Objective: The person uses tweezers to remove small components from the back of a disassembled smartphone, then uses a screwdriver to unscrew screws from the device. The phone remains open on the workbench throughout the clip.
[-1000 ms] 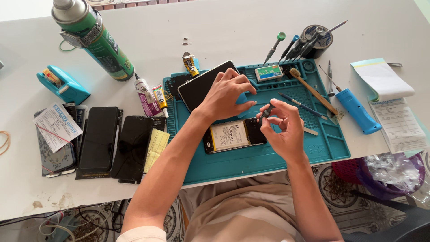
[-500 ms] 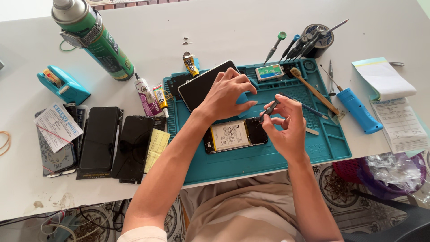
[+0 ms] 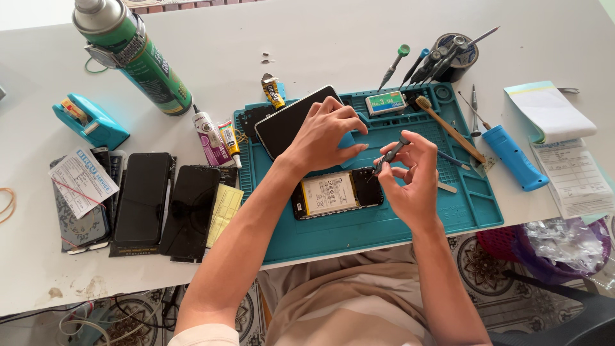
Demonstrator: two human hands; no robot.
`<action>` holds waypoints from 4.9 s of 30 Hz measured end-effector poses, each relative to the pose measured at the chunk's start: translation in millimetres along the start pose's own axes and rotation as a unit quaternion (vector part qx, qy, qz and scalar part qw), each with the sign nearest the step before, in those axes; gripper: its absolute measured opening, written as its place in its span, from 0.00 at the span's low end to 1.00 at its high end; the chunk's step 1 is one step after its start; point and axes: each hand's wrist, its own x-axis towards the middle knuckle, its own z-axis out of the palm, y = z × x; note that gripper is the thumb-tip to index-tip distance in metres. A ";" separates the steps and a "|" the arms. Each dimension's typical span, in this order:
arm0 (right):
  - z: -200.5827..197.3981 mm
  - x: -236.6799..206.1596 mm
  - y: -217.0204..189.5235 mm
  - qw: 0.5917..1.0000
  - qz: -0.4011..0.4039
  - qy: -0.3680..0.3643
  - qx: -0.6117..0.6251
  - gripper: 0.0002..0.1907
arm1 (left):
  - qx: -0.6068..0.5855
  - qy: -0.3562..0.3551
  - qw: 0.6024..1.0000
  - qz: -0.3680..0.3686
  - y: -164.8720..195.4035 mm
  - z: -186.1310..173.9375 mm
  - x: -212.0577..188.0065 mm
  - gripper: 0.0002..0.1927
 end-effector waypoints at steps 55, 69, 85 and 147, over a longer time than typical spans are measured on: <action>-8.6 -14.4 -4.1 0.988 -0.130 -0.017 -0.076 0.23 | 0.000 0.003 1.000 0.006 1.2 -2.4 -1.3 0.15; -5.8 -15.2 3.5 0.986 -0.151 -0.008 -0.063 0.21 | -0.003 0.002 1.000 0.008 0.7 -1.8 -1.2 0.15; -6.6 -18.5 4.1 0.989 -0.119 0.052 -0.070 0.24 | 0.003 -0.006 1.000 0.004 0.5 -1.9 -0.9 0.15; -6.3 -17.2 1.3 0.997 -0.040 0.015 -0.071 0.25 | 0.004 0.000 1.000 0.006 -0.6 -0.8 -1.7 0.15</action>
